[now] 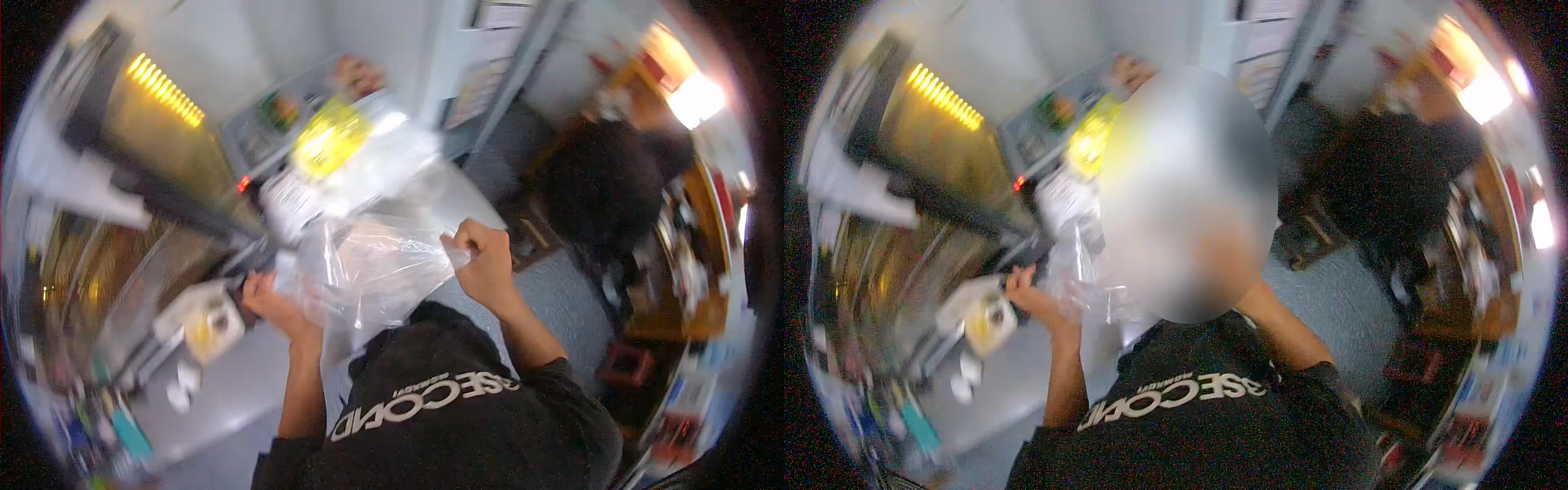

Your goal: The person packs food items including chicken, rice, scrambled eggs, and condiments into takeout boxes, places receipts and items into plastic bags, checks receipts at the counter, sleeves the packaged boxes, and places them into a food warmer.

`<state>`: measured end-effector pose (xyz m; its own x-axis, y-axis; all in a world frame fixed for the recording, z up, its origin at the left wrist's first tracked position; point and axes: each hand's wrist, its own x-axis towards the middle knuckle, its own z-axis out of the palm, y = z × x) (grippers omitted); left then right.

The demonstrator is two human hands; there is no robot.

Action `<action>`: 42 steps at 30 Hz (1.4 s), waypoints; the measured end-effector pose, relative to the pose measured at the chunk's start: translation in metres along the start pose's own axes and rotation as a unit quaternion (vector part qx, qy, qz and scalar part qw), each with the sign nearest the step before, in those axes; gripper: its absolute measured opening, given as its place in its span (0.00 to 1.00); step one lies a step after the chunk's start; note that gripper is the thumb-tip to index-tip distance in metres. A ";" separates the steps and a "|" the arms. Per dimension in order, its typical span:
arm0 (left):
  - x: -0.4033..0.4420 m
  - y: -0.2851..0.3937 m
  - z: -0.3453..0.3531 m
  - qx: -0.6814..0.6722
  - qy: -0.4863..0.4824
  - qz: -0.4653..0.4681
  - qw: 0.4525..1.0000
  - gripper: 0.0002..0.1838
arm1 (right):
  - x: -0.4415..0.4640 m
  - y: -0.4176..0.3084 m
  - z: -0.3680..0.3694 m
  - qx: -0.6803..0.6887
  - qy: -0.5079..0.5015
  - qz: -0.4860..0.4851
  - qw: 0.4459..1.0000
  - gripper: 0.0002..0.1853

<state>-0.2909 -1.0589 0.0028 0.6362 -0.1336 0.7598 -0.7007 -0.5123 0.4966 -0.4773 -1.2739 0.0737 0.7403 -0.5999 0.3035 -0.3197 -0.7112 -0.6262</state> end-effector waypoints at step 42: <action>-0.105 -0.137 0.020 -0.607 -0.109 -0.562 0.551 0.16 | 0.053 0.030 0.214 0.168 -0.359 -0.353 0.848 0.59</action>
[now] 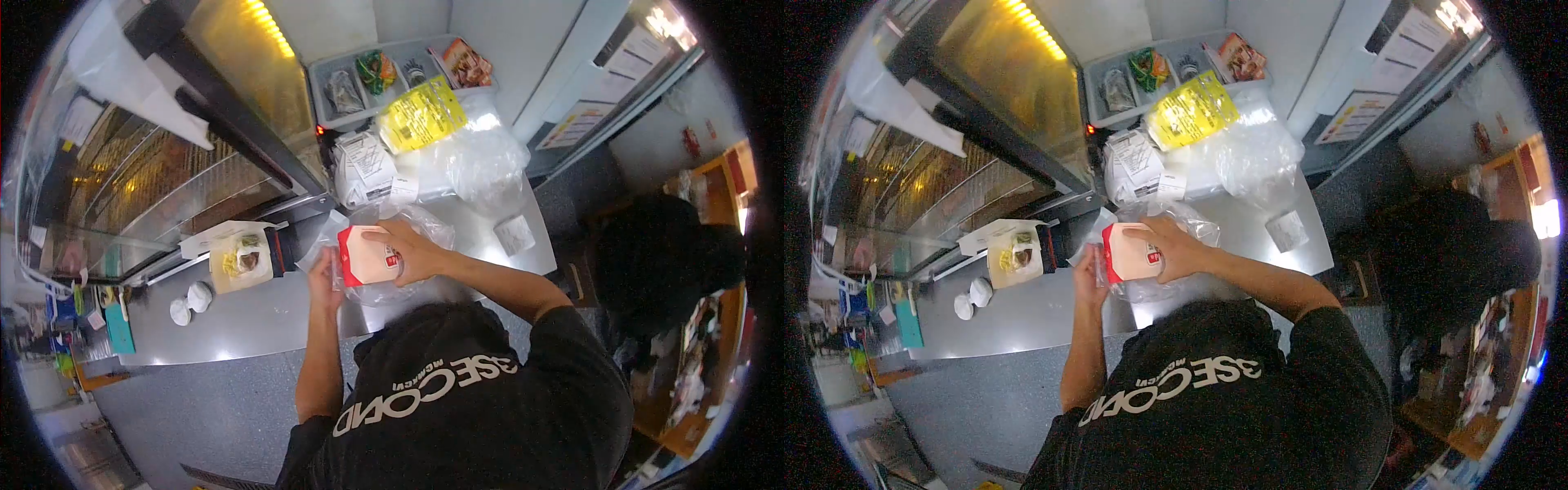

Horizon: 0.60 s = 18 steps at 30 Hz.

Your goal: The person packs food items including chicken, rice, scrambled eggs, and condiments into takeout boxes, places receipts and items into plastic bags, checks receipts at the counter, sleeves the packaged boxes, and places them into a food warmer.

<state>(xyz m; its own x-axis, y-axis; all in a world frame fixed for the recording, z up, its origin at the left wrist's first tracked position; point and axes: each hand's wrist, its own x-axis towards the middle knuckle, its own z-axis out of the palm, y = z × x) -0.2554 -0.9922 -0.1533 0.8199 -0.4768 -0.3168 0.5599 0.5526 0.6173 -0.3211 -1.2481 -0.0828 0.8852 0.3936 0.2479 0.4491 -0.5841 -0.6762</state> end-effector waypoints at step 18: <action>-0.008 0.074 0.198 0.348 0.057 0.108 0.929 0.05 | -0.004 -0.058 -0.040 -0.195 -0.210 0.235 0.929 0.48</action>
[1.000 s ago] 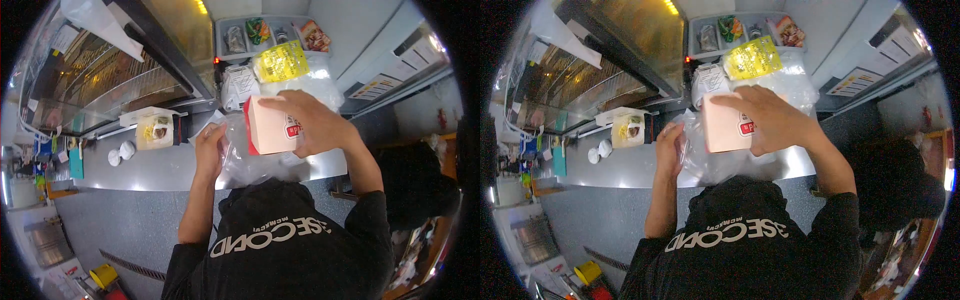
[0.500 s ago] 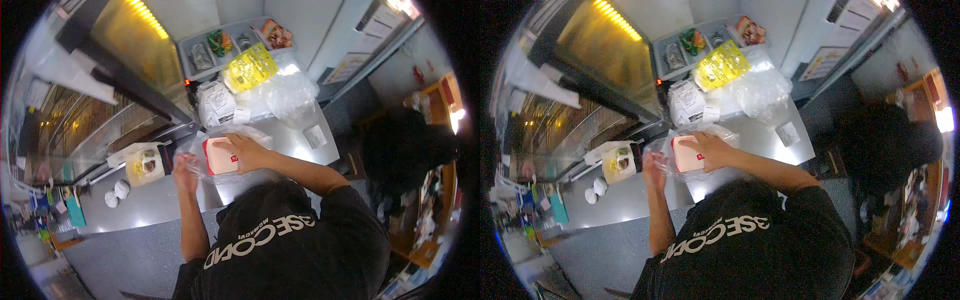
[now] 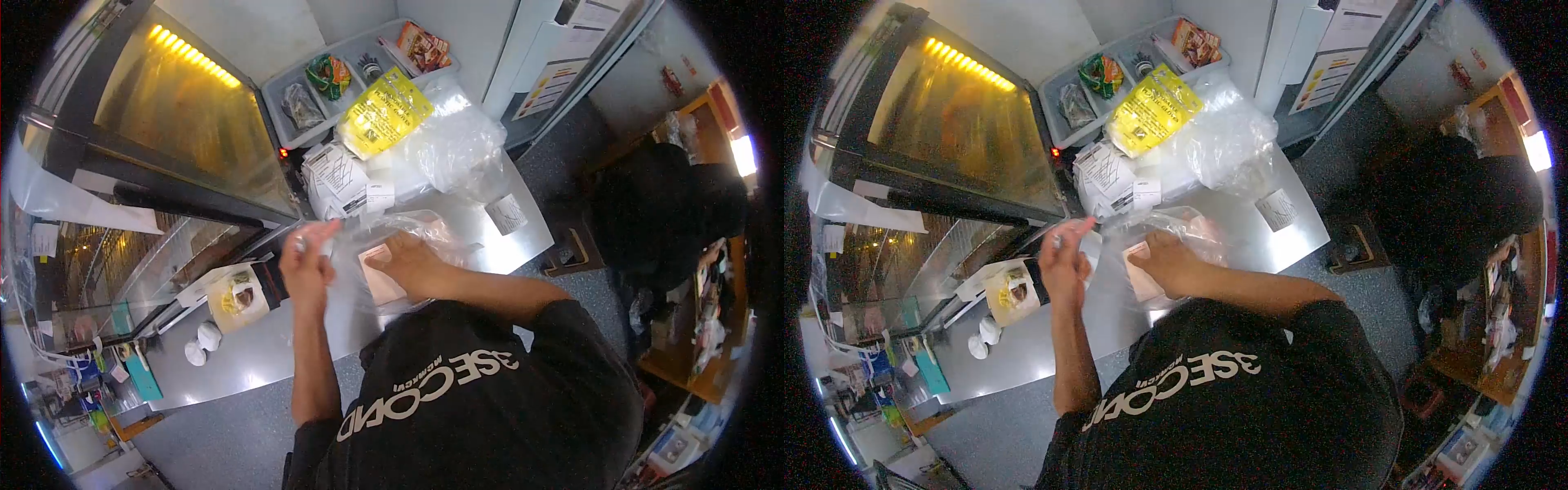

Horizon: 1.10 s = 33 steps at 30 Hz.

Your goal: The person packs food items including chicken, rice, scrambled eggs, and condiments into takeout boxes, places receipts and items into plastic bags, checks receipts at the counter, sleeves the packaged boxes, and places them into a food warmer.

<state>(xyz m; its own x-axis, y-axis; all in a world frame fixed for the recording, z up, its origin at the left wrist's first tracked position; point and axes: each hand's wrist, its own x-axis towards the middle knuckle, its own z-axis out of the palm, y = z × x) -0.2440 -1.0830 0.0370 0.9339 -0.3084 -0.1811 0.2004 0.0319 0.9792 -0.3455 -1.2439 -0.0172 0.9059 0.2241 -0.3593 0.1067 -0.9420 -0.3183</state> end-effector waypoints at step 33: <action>-0.033 0.044 -0.003 -0.158 -0.090 0.020 0.983 0.05 | -0.082 0.179 0.080 0.261 0.330 0.366 0.830 0.20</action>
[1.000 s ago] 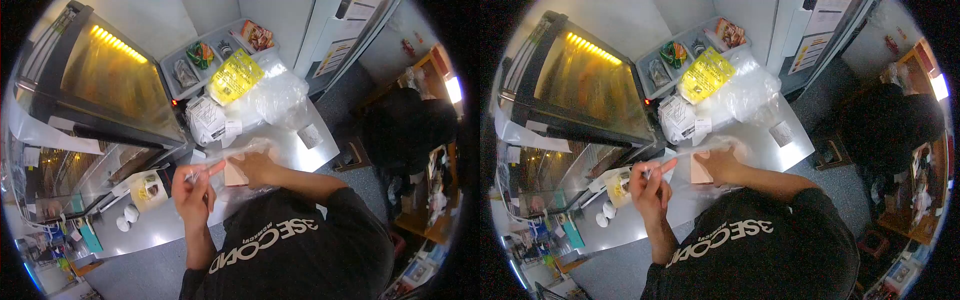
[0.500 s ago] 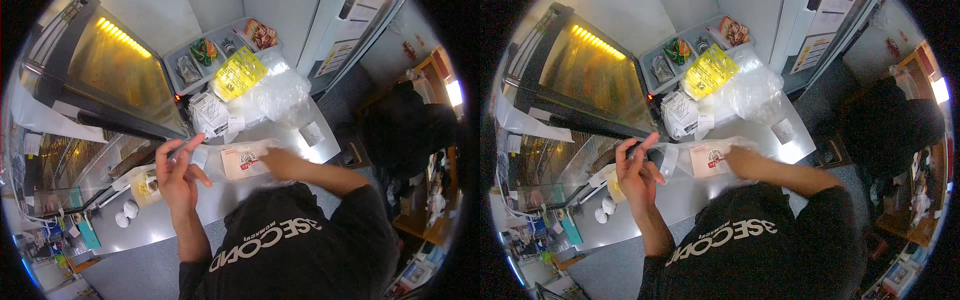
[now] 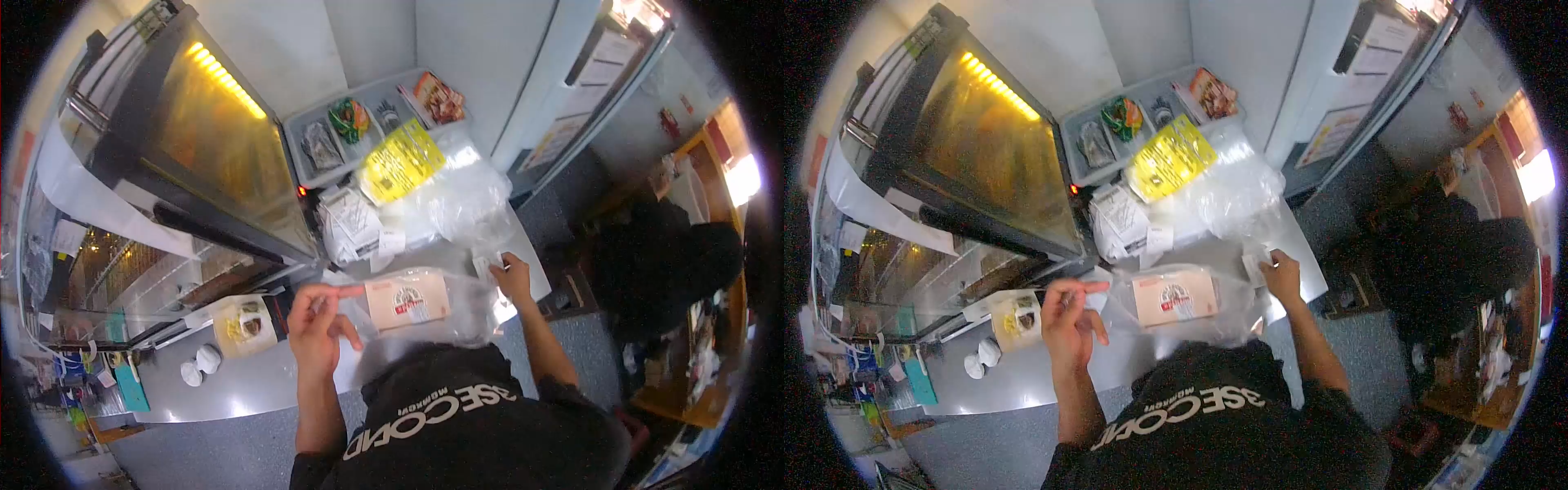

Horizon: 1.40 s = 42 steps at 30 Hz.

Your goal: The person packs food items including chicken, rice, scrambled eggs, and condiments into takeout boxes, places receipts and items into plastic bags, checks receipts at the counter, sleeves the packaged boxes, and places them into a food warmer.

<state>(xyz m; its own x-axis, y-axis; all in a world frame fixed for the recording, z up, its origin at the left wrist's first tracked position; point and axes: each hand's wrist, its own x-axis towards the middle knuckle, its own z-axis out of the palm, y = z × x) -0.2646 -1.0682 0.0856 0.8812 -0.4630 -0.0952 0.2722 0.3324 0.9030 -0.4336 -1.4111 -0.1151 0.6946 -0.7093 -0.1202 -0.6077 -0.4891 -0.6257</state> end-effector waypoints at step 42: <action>0.094 -0.027 0.007 0.088 0.114 -0.088 0.986 0.04 | 0.439 -0.159 0.031 -0.311 0.251 -0.250 0.882 0.09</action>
<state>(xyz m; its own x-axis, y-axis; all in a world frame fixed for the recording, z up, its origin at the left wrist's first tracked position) -0.1920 -1.1265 0.0555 0.8962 -0.2964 -0.3302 0.3745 0.1061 0.9211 -0.0204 -1.6289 -0.0923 0.7727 -0.3853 0.5045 -0.4755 -0.8778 0.0580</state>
